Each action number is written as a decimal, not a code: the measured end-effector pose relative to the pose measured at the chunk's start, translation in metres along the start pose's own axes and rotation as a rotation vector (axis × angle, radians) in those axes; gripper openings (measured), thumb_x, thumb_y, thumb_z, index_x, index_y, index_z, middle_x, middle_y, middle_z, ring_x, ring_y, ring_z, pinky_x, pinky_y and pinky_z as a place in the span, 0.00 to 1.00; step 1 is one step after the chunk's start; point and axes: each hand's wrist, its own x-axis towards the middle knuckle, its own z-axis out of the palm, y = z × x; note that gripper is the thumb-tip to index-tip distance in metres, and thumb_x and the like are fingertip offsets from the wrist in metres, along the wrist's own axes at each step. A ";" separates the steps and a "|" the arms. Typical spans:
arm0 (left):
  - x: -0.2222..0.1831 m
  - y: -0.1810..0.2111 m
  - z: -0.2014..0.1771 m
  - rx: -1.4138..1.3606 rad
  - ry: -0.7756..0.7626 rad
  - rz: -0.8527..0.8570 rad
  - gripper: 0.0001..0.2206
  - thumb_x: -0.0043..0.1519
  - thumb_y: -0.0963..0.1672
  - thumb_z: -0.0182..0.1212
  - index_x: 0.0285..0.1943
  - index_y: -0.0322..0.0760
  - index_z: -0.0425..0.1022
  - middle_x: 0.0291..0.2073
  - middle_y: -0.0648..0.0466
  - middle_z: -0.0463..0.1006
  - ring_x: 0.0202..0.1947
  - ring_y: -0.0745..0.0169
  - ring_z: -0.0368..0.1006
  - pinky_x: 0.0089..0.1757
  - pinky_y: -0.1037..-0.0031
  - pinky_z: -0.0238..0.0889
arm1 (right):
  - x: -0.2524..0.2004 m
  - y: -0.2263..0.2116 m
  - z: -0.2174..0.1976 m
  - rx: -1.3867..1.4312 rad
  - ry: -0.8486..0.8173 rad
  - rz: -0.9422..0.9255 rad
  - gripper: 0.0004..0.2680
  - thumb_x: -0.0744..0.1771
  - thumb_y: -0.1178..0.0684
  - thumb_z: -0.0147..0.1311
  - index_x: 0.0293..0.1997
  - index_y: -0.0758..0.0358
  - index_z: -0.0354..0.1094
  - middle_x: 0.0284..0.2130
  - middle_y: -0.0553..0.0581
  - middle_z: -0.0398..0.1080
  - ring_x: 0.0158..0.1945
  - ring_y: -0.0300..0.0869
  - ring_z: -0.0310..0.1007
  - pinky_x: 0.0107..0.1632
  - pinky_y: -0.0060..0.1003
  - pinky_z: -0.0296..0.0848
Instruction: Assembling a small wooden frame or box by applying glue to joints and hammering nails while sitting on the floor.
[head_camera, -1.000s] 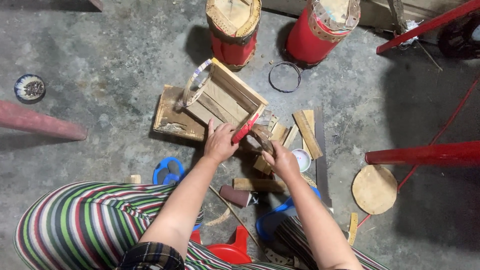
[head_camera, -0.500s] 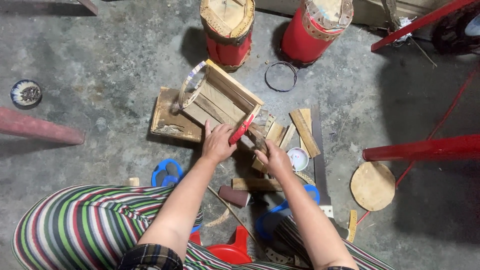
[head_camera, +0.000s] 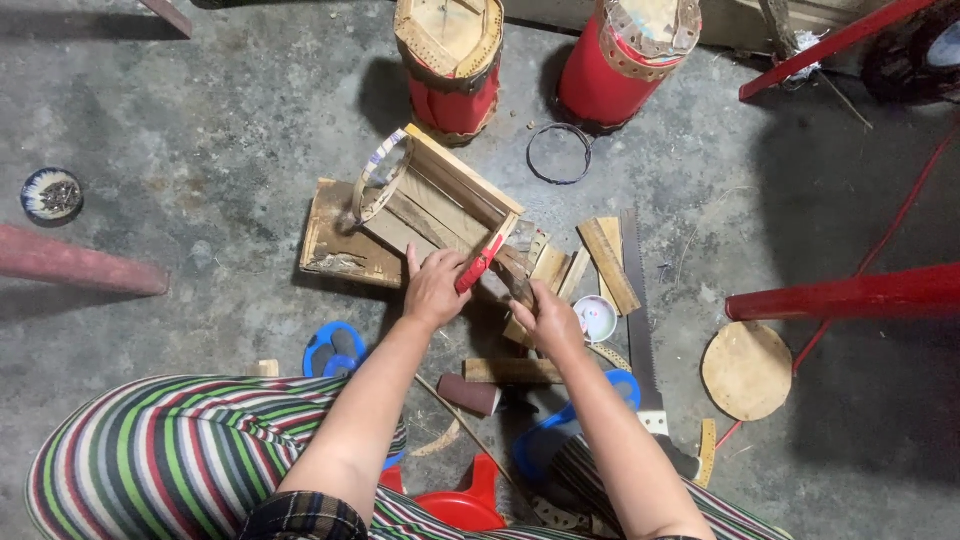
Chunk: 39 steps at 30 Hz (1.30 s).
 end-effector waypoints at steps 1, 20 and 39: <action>0.000 0.000 0.000 0.001 0.001 0.000 0.16 0.55 0.51 0.56 0.52 0.56 0.77 0.54 0.69 0.74 0.66 0.65 0.61 0.69 0.33 0.26 | 0.000 0.000 0.000 0.000 0.001 -0.001 0.15 0.67 0.34 0.53 0.53 0.48 0.63 0.38 0.65 0.74 0.48 0.61 0.76 0.52 0.56 0.74; 0.002 -0.003 -0.004 -0.004 -0.068 -0.025 0.15 0.56 0.51 0.58 0.51 0.57 0.78 0.56 0.71 0.74 0.67 0.68 0.59 0.69 0.33 0.25 | -0.008 -0.020 -0.008 -0.059 -0.002 -0.031 0.15 0.67 0.34 0.52 0.48 0.52 0.63 0.35 0.64 0.73 0.45 0.59 0.77 0.49 0.53 0.76; 0.002 -0.003 -0.013 -0.002 -0.097 -0.044 0.16 0.58 0.50 0.56 0.54 0.53 0.78 0.58 0.68 0.74 0.68 0.64 0.59 0.69 0.34 0.24 | -0.005 -0.015 -0.002 -0.001 0.008 0.031 0.15 0.67 0.35 0.53 0.50 0.51 0.64 0.36 0.65 0.75 0.46 0.61 0.77 0.49 0.55 0.76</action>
